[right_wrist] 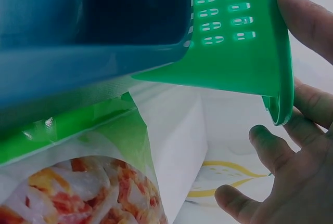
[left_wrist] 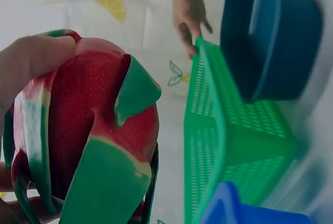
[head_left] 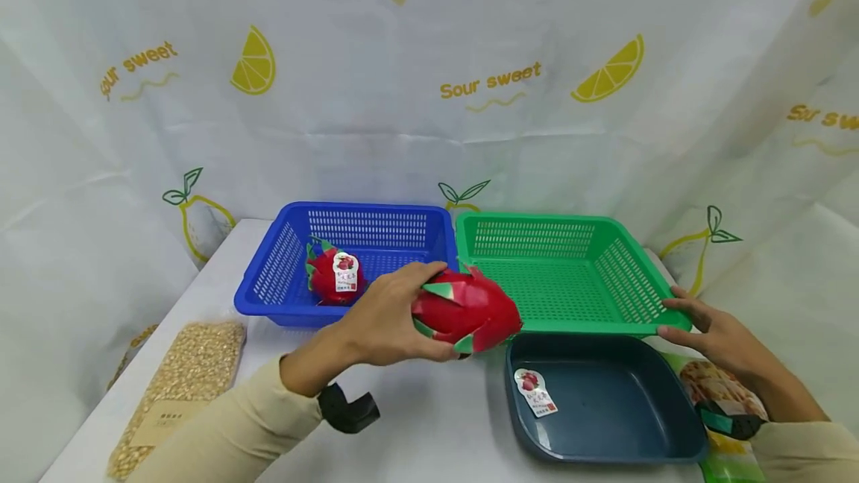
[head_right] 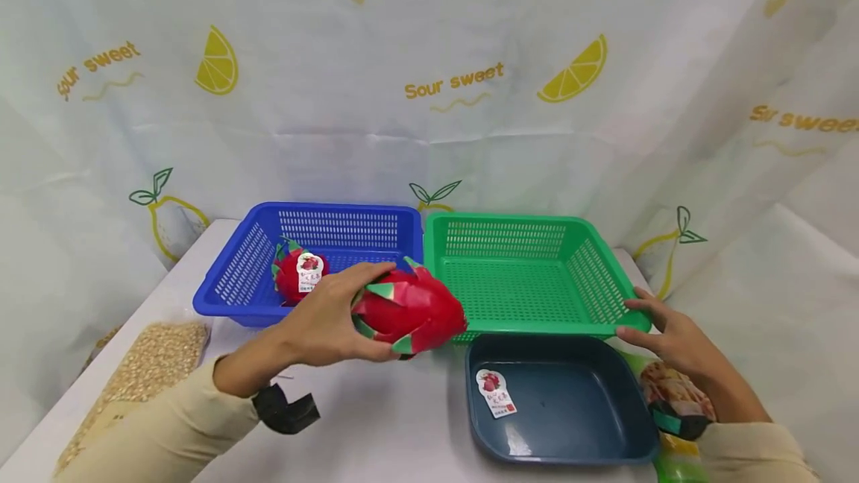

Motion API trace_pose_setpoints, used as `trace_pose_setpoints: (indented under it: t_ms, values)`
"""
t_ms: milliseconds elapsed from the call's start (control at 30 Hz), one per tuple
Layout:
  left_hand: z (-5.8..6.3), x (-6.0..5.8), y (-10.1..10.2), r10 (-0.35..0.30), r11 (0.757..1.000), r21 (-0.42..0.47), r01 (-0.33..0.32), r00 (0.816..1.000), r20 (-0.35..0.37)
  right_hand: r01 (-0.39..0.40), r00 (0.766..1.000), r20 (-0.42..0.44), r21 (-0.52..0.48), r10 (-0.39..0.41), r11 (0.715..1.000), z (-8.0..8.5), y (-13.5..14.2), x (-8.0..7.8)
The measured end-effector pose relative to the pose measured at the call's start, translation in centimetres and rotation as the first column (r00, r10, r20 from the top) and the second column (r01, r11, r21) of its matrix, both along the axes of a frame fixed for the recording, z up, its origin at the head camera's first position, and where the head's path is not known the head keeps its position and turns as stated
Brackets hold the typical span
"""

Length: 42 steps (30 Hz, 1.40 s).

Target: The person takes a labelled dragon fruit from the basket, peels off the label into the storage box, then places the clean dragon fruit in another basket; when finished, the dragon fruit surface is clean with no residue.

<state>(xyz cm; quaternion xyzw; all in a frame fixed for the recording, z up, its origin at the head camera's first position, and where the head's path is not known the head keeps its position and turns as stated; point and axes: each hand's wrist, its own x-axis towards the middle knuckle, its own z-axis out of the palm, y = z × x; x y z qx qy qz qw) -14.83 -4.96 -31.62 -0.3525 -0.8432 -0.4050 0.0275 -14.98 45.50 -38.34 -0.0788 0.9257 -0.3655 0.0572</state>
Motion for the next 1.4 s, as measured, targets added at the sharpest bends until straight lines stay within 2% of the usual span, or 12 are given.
trace_pose_setpoints:
  t_ms: [167,367,533,733,867,1000,1100,1267,1400]
  values:
    - [2.1,-3.2,3.0,-0.023,1.0,-0.011,0.024,0.997,0.067,-0.006,1.0,0.015,-0.05,0.006,0.999,-0.3,0.0,-0.1]
    - [3.0,-7.7,8.3,-0.061,0.993,-0.089,0.077,0.984,0.166,-0.004,1.0,0.005,-0.036,0.004,0.999,-0.3,0.0,-0.2]
    - [1.9,-10.7,13.0,-0.136,0.983,-0.094,0.16,0.965,0.222,-0.005,1.0,0.008,-0.041,0.005,0.999,-0.1,0.3,-0.1]
    - [-0.3,-13.2,16.3,-0.167,0.974,-0.113,0.198,0.958,0.235,-0.01,1.0,0.006,-0.062,0.011,0.998,-0.3,0.3,-0.7]
    - [-1.7,-14.4,18.4,-0.18,0.957,-0.18,0.227,0.954,0.241,-0.014,1.0,0.001,-0.047,0.014,0.999,-0.4,0.5,-0.6]
    - [-2.7,-15.0,20.8,-0.187,0.939,-0.245,0.244,0.955,0.232,-0.009,1.0,0.005,-0.027,0.009,1.0,-0.1,1.0,-0.3]
    - [-3.6,-15.1,22.3,-0.189,0.932,-0.258,0.256,0.948,0.257,-0.006,1.0,0.008,-0.016,0.007,1.0,-0.1,1.2,-0.2]
    - [-5.4,-15.2,23.7,-0.198,0.908,-0.316,0.275,0.946,0.255,-0.015,1.0,0.003,-0.025,0.015,1.0,-0.4,0.7,-0.2]
    - [-6.1,-15.2,24.4,-0.197,0.889,-0.362,0.282,0.947,0.255,-0.018,1.0,0.014,-0.057,0.019,0.998,-0.5,0.5,-0.5]
